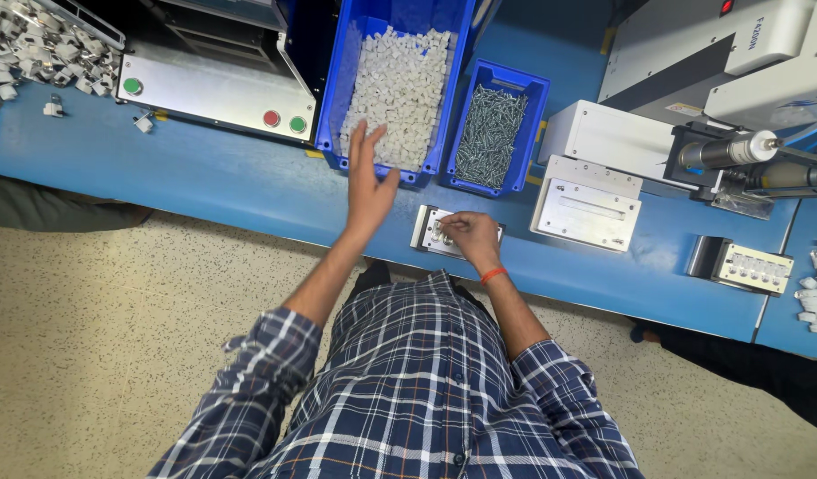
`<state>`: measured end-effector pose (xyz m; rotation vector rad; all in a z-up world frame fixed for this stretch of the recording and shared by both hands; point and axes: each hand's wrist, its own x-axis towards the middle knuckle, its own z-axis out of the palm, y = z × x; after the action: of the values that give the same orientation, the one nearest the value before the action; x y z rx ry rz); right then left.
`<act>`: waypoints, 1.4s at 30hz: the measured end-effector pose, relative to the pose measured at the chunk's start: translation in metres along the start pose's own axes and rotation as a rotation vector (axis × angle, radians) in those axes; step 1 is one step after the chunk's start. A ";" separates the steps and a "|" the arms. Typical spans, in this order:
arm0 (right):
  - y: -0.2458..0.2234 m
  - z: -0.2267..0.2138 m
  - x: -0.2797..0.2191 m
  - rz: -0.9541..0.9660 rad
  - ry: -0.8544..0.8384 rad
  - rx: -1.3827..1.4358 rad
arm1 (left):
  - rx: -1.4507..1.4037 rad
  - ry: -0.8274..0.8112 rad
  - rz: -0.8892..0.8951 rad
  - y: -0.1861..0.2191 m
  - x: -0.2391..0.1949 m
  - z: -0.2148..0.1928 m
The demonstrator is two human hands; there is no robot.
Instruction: The person assembles small electrical components by hand, inserting metal pins and white plastic pieces into a multi-slot holder. They repeatedly pick parts from blue bins, place them into the holder, and then move the completed holder aside.
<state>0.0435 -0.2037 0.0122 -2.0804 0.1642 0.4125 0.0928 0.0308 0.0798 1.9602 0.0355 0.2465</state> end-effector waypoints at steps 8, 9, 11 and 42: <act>-0.003 0.000 0.017 0.021 -0.038 -0.150 | -0.124 -0.071 -0.179 -0.013 -0.088 -0.013; -0.003 -0.001 0.022 0.011 -0.053 -0.165 | -0.119 -0.087 -0.203 -0.017 -0.093 -0.014; -0.003 -0.004 0.028 0.091 -0.083 -0.141 | -0.130 -0.124 -0.272 -0.026 -0.099 -0.014; 0.020 -0.053 -0.052 -0.332 0.218 -0.485 | -0.788 -0.467 -0.808 -0.048 -0.084 0.087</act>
<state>0.0012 -0.2624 0.0393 -2.5709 -0.1710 0.0167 0.0313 -0.0411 -0.0098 1.0552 0.3591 -0.6421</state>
